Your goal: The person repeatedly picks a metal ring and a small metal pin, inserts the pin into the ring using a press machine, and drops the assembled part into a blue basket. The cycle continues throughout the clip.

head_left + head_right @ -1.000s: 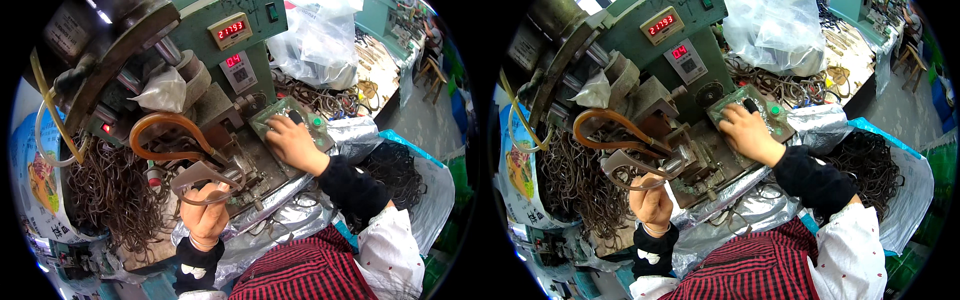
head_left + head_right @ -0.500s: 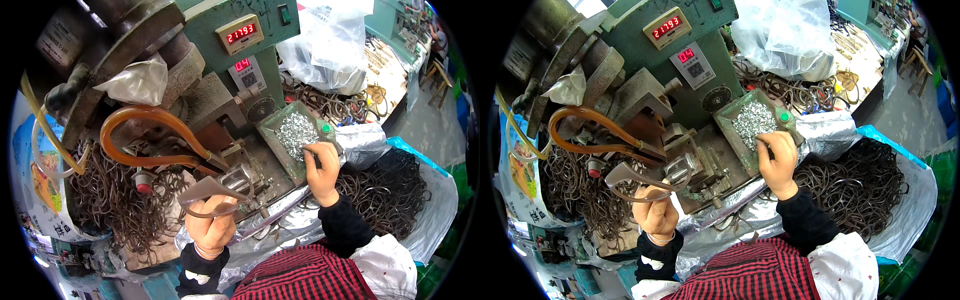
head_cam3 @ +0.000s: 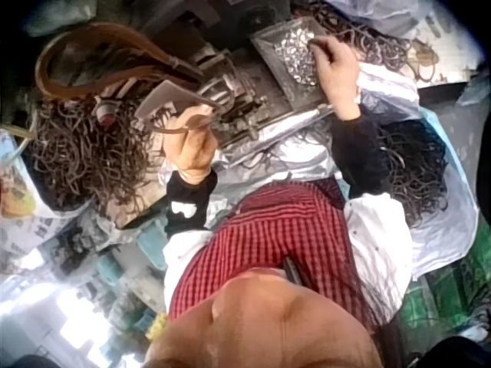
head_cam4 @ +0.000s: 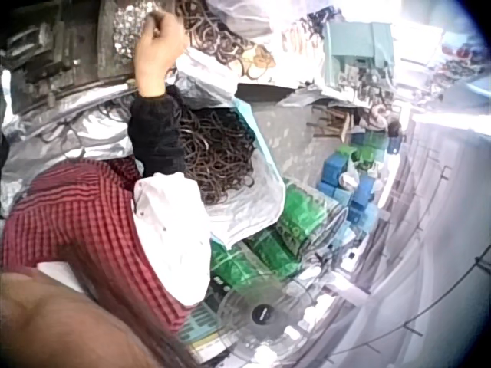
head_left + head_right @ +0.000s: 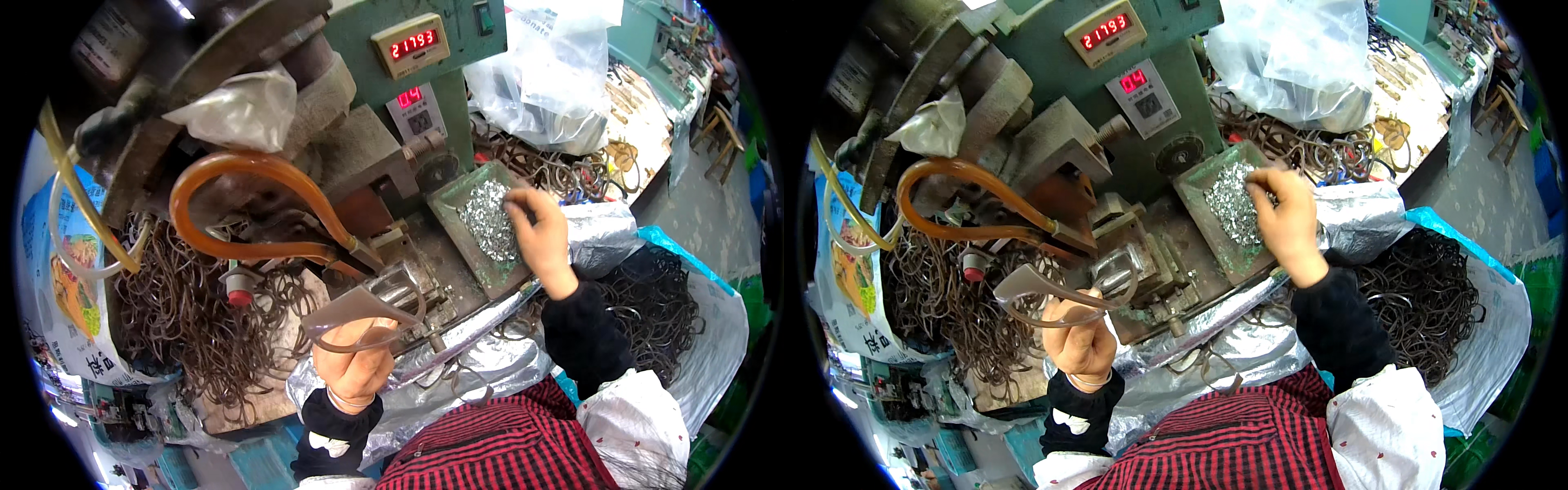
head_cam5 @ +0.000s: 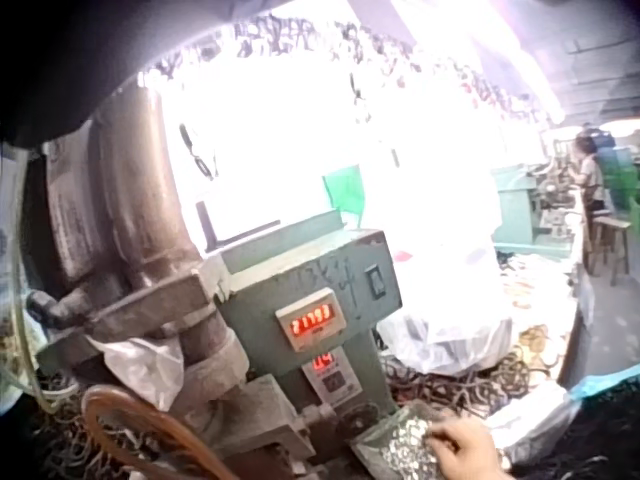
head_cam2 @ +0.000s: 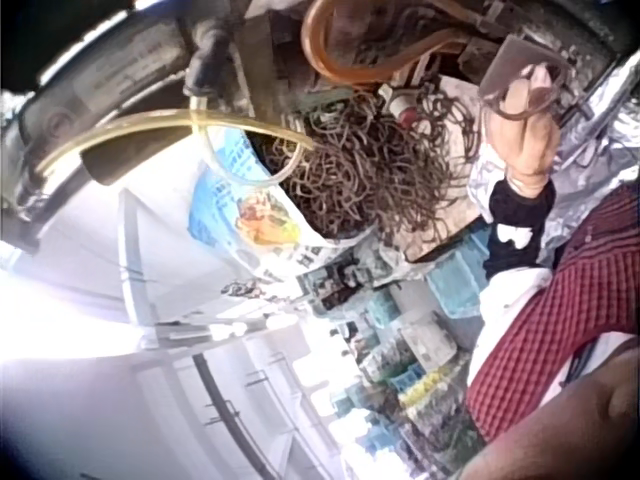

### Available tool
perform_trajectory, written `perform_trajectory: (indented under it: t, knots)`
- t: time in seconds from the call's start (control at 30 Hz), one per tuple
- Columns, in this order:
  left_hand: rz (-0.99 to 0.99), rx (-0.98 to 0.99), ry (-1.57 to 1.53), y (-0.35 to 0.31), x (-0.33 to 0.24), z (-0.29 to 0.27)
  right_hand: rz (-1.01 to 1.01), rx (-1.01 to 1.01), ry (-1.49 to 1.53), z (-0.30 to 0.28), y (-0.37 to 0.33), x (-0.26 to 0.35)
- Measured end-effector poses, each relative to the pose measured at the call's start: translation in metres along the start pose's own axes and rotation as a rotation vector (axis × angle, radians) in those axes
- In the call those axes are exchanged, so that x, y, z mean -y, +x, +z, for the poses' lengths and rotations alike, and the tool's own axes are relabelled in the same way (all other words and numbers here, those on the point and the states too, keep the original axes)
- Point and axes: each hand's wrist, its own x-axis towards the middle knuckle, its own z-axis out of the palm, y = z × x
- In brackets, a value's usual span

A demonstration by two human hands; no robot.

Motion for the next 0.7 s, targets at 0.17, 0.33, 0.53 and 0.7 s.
perform_trajectory:
  t: [0.17, 0.33, 0.53, 0.7]
  knots:
    - [-0.010, 0.052, 0.069, 0.002, -0.002, -0.004, -0.395, 0.303, -0.171, 0.020, -0.013, 0.021]
    - [-0.141, 0.045, 0.147, -0.003, -0.023, -0.015, -0.470, 0.278, -0.405, 0.031, 0.013, 0.013]
    - [-0.447, -0.144, 0.568, -0.028, 0.021, -0.105, -0.232, 0.080, -0.021, -0.001, -0.001, 0.027]
    - [-0.510, 0.660, 0.443, -0.077, 0.123, -0.109, -0.136, 0.071, 0.044, 0.003, -0.008, 0.028]
